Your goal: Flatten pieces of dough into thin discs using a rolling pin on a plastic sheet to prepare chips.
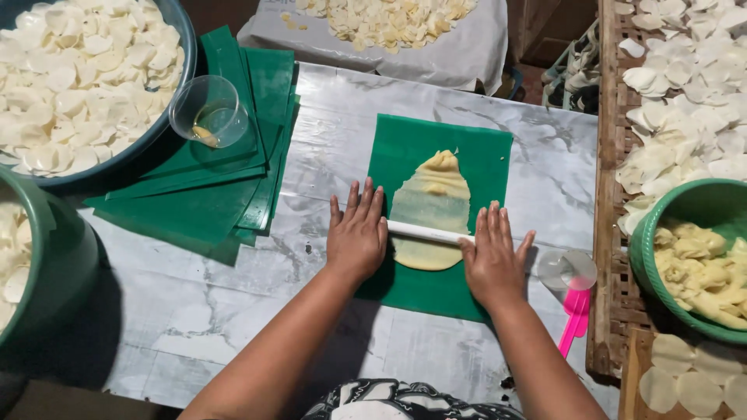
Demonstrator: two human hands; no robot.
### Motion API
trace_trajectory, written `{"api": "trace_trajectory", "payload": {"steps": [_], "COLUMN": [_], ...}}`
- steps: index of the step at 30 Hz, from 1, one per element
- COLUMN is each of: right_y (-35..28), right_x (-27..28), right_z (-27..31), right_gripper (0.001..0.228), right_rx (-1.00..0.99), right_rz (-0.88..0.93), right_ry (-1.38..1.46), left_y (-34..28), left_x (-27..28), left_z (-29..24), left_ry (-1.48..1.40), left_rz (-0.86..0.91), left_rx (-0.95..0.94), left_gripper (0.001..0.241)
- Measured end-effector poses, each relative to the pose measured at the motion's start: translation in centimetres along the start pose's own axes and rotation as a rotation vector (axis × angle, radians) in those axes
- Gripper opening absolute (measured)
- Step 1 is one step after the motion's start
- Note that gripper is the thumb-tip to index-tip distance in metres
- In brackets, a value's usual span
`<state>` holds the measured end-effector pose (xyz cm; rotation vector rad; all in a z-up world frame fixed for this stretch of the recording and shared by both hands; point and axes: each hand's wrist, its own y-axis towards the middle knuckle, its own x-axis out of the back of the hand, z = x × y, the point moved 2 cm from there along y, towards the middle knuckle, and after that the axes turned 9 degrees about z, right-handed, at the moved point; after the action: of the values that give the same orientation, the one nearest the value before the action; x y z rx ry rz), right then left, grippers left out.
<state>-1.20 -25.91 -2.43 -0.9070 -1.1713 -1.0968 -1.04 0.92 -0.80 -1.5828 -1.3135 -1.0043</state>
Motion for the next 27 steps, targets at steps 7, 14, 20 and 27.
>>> {"api": "trace_trajectory", "payload": {"steps": [7,14,20,27], "right_y": [7.5,4.7,-0.2,-8.6], "right_x": [1.4,1.8,2.1,1.2], "right_z": [-0.8,0.9,2.0,3.2], "right_gripper": [0.063,0.061,0.059,0.062], "right_rx": [-0.139,-0.186,-0.127,0.088], "right_rz": [-0.156,0.229,0.246,-0.100], "right_ry": [0.065,-0.053,-0.101,-0.059], "left_y": [6.8,4.4,-0.7,-7.8], "left_x": [3.7,0.7,-1.0,-3.7], "left_z": [-2.1,-2.0,-1.9,-1.1], "left_ry": [-0.053,0.037,0.077,0.118], "left_rz": [-0.078,0.086,0.004,-0.131], "left_rx": [0.070,0.023,-0.048,-0.156], "left_gripper": [0.067,0.065,0.064,0.065]}}
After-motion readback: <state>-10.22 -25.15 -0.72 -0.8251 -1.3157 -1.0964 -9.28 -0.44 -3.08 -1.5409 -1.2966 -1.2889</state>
